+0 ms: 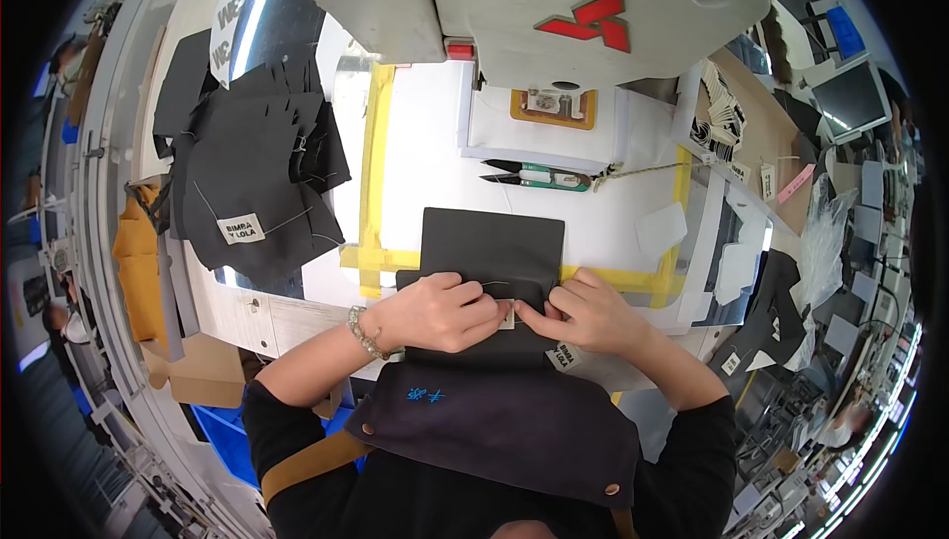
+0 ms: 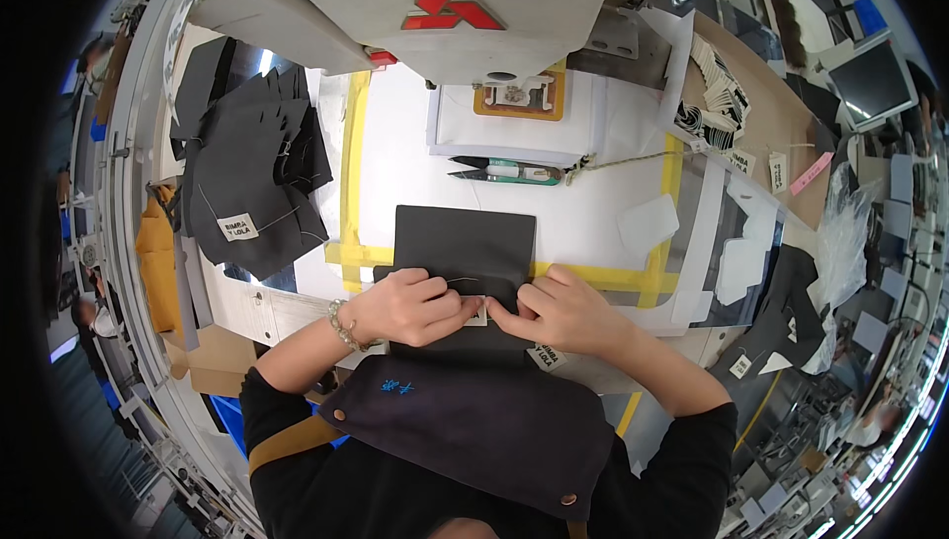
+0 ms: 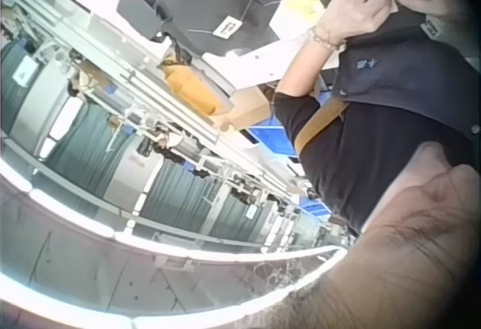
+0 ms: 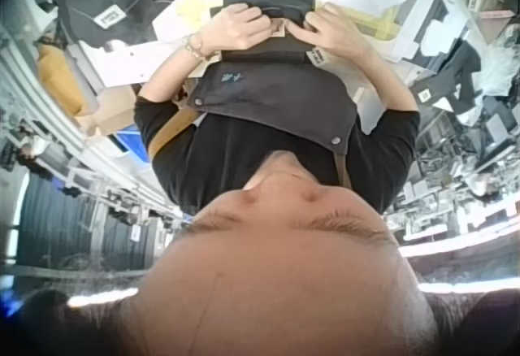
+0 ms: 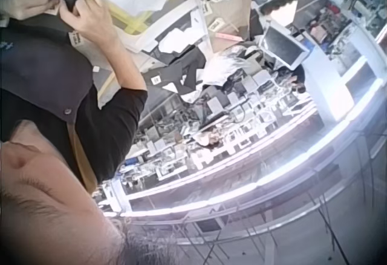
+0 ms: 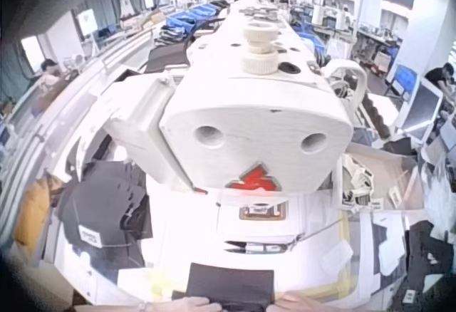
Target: The person sews white rectangular labels onto black fabric pieces using a sewing machine. They repeatedly pick up a fabric piece, place it under the needle, sew the label, and then remove the finished piece. The process is repeated multiple times throughout the video.
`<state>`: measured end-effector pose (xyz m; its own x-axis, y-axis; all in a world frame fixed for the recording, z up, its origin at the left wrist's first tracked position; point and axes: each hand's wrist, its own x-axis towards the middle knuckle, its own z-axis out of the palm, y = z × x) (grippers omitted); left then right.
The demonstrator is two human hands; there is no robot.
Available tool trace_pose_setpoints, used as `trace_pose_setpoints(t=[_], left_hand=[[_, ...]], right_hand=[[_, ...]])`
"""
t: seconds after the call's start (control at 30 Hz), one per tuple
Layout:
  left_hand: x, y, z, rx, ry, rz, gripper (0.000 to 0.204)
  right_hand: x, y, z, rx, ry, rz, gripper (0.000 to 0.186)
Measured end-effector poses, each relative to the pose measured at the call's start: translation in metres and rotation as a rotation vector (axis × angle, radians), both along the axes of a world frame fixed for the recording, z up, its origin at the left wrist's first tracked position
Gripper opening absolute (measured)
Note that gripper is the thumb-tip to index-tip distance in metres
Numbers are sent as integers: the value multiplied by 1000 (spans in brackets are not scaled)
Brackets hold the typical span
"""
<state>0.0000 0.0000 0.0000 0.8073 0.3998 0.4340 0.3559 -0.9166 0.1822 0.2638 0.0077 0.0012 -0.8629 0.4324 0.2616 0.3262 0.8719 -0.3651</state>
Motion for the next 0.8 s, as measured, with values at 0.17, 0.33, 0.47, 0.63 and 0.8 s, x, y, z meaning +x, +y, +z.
trace_pose_setpoints(t=[0.17, 0.33, 0.47, 0.63, 0.8], left_hand=[[1, -2, -2, 15, -30, 8, 33], [1, -3, -4, 31, -34, 16, 33], [1, -2, -3, 11, -18, 13, 32], [1, -1, -1, -1, -16, 7, 30], [2, 0, 0, 12, -18, 1, 29]], right_hand=[[1, -1, 2, -15, -3, 5, 36], [1, 0, 2, -19, -4, 5, 36], [1, -2, 1, -59, -4, 7, 41], [0, -1, 0, 10, 1, 3, 34], [0, 0, 0, -2, 6, 1, 33]])
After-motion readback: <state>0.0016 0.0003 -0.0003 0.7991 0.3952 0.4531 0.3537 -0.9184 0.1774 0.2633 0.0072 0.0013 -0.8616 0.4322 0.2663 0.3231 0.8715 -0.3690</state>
